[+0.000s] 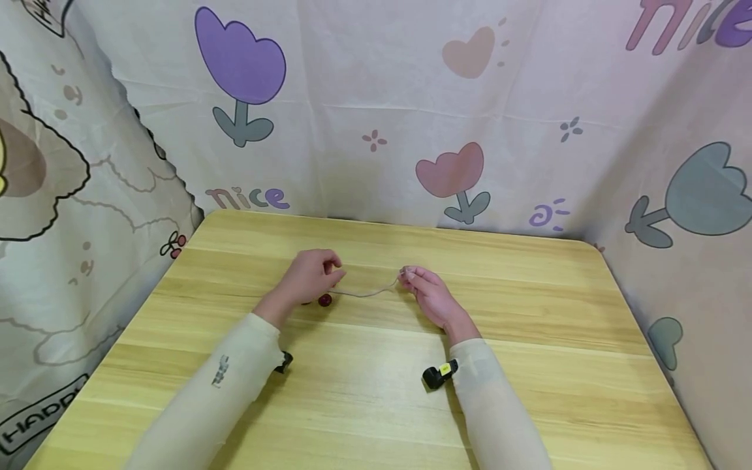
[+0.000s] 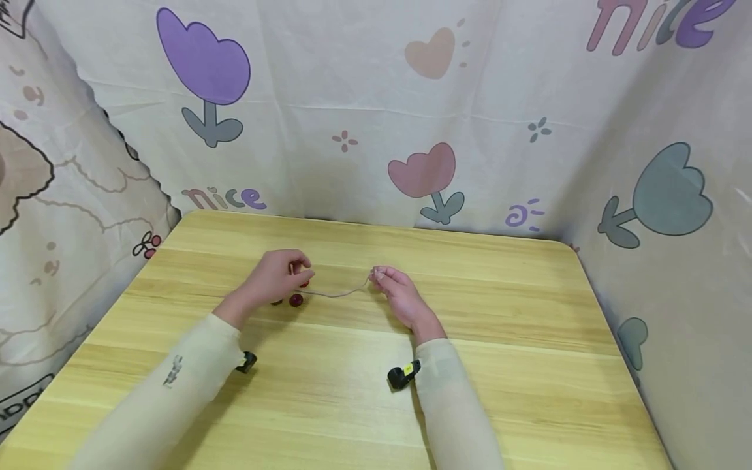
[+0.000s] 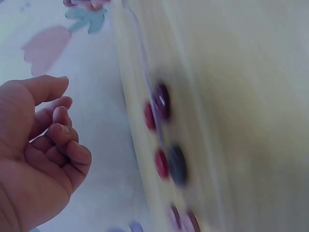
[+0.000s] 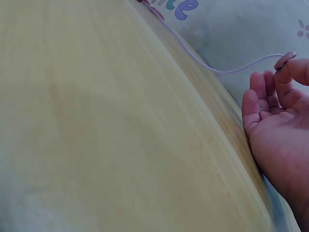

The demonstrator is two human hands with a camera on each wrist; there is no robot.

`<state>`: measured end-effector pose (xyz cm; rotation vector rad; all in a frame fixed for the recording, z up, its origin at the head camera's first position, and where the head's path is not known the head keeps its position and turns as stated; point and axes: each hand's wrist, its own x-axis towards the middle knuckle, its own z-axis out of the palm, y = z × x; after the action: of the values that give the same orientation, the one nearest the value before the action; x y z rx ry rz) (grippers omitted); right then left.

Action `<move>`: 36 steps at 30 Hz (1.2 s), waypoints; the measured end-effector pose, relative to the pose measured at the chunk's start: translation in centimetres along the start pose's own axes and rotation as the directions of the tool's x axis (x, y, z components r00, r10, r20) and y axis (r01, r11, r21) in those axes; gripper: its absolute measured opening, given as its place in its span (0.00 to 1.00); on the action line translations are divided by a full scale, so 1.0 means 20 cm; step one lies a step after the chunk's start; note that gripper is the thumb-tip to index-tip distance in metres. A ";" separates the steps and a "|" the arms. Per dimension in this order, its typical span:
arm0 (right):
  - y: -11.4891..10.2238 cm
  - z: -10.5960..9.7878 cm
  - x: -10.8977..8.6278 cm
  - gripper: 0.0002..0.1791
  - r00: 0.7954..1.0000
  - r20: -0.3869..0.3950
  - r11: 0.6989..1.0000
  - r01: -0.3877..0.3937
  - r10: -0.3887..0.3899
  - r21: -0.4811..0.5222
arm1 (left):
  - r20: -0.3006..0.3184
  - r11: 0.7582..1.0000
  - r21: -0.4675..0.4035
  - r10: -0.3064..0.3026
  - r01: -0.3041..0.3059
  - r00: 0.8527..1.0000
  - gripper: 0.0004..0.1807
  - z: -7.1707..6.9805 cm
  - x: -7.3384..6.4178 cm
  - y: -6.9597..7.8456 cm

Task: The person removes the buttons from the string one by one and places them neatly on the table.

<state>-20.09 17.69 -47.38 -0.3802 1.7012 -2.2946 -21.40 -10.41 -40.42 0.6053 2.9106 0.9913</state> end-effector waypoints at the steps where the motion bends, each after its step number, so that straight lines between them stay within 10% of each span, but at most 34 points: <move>1: 0.00 0.00 0.00 0.17 1.000 0.000 1.000 0.002 -0.002 0.000 | 0.006 1.000 -0.006 0.017 -0.017 1.000 0.05 0.02 0.02 0.02; 19: 0.02 0.01 -0.01 0.14 1.000 0.008 0.999 0.009 -0.009 0.037 | 0.141 0.998 -0.060 0.045 -0.037 0.989 0.08 0.31 0.16 0.30; 36: 0.00 0.01 0.00 0.13 1.000 -0.004 0.999 -0.001 0.002 0.034 | 0.004 0.999 -0.022 0.046 -0.046 0.999 0.05 0.39 0.17 0.31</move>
<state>-19.98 17.57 -47.27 -0.3672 1.6614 -2.3219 -21.34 -0.12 -42.51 0.6749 2.8904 1.0243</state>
